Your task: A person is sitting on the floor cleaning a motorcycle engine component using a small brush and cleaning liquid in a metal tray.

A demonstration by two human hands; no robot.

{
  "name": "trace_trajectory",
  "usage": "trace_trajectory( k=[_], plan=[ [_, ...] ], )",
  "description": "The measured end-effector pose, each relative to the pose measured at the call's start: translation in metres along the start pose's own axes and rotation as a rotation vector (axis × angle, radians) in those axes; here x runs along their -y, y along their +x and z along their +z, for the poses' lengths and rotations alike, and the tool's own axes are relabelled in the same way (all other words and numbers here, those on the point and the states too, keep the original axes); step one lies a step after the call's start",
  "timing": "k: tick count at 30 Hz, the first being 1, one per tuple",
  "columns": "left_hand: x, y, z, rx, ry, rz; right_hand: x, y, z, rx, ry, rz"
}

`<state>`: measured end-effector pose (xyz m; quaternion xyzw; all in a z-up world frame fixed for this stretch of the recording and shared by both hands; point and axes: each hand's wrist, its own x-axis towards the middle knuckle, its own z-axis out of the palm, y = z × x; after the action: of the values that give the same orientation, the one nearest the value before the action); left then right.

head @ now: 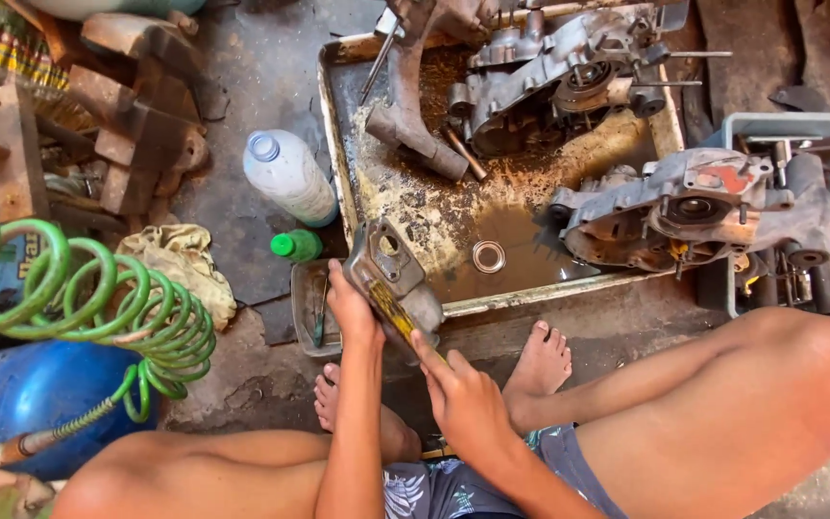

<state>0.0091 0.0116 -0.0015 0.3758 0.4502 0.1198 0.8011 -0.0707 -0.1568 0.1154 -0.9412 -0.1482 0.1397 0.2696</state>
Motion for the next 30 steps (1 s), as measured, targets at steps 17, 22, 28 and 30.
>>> trace_trajectory(
  k=[17,22,28,30],
  plan=[
    [0.021,-0.009,0.005,0.077,0.305,0.013,0.007,0.053,-0.005,-0.173,0.06,-0.054],
    [0.011,0.009,-0.001,-0.042,0.173,0.004,0.002,0.014,0.01,-0.048,0.013,-0.008],
    [0.061,0.021,-0.008,-0.099,0.22,0.034,0.004,0.053,-0.007,-0.136,-0.007,-0.048],
    [0.055,0.035,-0.009,-0.075,0.227,0.048,0.014,0.041,-0.017,-0.109,-0.024,-0.038]
  ],
)
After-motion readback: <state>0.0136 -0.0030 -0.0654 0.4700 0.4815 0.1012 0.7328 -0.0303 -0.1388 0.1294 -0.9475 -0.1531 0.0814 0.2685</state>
